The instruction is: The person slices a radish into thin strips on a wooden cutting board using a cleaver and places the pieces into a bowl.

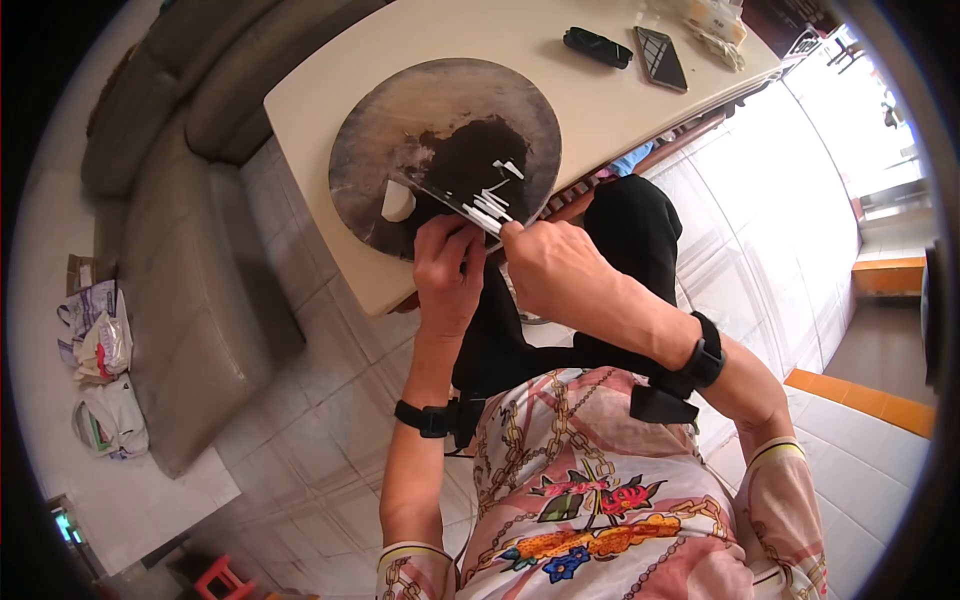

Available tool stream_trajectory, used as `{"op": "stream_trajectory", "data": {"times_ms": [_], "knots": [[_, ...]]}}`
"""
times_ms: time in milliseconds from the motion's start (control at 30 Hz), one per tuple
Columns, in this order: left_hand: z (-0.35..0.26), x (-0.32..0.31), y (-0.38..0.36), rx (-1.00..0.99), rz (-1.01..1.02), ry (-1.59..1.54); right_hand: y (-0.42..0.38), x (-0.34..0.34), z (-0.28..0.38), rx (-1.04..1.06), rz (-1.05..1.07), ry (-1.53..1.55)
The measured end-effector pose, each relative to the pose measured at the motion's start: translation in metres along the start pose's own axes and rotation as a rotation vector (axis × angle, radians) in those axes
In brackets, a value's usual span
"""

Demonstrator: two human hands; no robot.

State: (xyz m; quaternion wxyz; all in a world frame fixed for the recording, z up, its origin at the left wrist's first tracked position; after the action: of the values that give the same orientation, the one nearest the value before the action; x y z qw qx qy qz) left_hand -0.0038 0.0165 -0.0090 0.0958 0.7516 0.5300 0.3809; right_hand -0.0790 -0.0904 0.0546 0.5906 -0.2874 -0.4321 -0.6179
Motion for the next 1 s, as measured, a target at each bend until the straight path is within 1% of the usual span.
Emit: {"op": "stream_trajectory", "data": {"times_ms": [33, 100, 267, 333, 367, 433, 467, 533, 600, 667, 767, 900, 1000], "knots": [[0.002, -0.001, -0.001, 0.015, -0.005, -0.001, -0.005, 0.000, -0.001, -0.042, 0.058, -0.001], [0.004, -0.002, -0.001, 0.030, -0.007, -0.007, -0.012, 0.001, 0.001, -0.045, 0.070, -0.015], [-0.001, 0.002, 0.002, -0.001, -0.003, -0.010, -0.007, -0.003, 0.003, -0.047, 0.116, -0.059], [0.000, 0.002, 0.002, -0.012, 0.001, 0.002, 0.000, -0.006, 0.002, 0.001, 0.047, -0.054], [0.000, 0.002, 0.002, -0.022, 0.004, 0.015, 0.003, -0.009, -0.001, 0.002, 0.045, -0.055], [-0.001, 0.001, 0.001, -0.017, -0.001, -0.005, 0.009, -0.006, -0.003, 0.051, -0.103, -0.053], [0.000, 0.001, 0.002, -0.010, -0.004, -0.028, 0.010, -0.004, -0.003, 0.054, -0.105, -0.053], [0.000, 0.002, 0.003, -0.034, -0.009, -0.009, 0.005, 0.001, -0.008, -0.052, 0.027, -0.003], [-0.003, 0.000, 0.005, -0.052, -0.015, 0.004, -0.005, 0.005, -0.006, -0.032, 0.023, -0.010], [-0.003, 0.002, 0.007, -0.006, -0.035, -0.035, -0.011, 0.005, -0.002, 0.004, 0.045, -0.029], [-0.002, 0.001, 0.007, 0.011, -0.013, -0.042, -0.015, 0.006, -0.001, -0.001, 0.056, -0.045], [0.000, 0.001, 0.006, 0.041, -0.017, -0.060, -0.011, 0.009, -0.003, 0.004, 0.082, -0.030], [-0.001, 0.000, 0.006, 0.010, -0.011, -0.038, -0.001, 0.002, -0.004, 0.011, 0.074, -0.051]]}}
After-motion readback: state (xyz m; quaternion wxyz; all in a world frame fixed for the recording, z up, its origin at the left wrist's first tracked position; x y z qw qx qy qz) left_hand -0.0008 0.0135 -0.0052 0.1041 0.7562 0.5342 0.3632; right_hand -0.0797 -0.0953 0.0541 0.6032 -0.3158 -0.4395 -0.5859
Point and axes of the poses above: each hand's wrist, its own y-axis towards the middle knuckle, its own x-axis out of the back of the hand, z = x × y, the point moved 5 cm from there along y, towards the middle knuckle, and after that the axes turned 8 degrees about x, right-handed, at the moved point
